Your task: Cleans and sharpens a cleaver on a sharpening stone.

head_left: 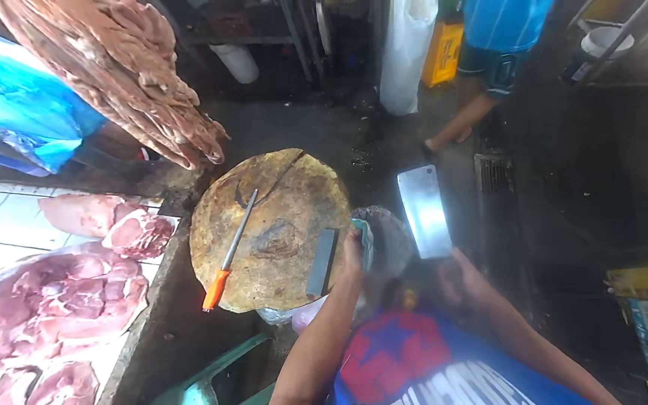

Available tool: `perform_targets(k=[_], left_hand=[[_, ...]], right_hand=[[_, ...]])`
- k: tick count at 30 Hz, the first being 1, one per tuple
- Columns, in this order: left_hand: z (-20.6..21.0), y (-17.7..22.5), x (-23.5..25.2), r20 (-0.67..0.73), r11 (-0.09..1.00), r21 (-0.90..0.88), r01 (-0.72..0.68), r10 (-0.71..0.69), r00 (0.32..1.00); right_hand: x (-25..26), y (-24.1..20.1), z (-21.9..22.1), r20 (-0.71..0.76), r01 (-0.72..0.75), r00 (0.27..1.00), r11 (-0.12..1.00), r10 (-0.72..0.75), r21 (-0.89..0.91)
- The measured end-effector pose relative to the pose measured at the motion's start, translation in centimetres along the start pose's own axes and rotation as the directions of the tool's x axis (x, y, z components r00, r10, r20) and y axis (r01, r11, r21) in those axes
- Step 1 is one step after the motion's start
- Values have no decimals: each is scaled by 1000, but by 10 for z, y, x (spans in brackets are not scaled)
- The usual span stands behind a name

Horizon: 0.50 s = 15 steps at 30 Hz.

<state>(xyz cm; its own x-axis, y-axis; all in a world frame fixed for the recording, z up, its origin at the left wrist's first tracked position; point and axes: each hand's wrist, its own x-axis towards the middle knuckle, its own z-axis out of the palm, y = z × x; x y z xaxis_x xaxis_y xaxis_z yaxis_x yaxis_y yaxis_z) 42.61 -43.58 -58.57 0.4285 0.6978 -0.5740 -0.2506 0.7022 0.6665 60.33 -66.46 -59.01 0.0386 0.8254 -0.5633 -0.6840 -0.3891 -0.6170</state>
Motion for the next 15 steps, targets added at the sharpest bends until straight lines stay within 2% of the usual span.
perform_targets(k=[2,4,6,8,11,13,15], left_hand=[[-3,-6,-4,51,994,-102,-39,45,998],[-4,-7,-12,195,986,-164,-32,65,979],[13,1,-29,226,982,-176,73,-32,974],[29,8,-45,250,994,-47,101,-86,964],[35,4,-45,305,971,224,-86,14,952],[30,2,-42,315,946,275,-171,80,946],[28,8,-46,306,934,302,-192,96,947]], right_hand=[[5,-7,14,59,4,998,1000,-4,0],[12,-12,26,102,6,995,1000,-5,-3],[19,-16,36,122,-7,992,1000,11,-28],[27,-16,42,122,-17,992,996,27,-82],[32,-12,44,116,-27,992,989,45,-147],[32,-10,43,132,-30,990,988,51,-154],[30,-10,43,163,-33,985,988,58,-148]])
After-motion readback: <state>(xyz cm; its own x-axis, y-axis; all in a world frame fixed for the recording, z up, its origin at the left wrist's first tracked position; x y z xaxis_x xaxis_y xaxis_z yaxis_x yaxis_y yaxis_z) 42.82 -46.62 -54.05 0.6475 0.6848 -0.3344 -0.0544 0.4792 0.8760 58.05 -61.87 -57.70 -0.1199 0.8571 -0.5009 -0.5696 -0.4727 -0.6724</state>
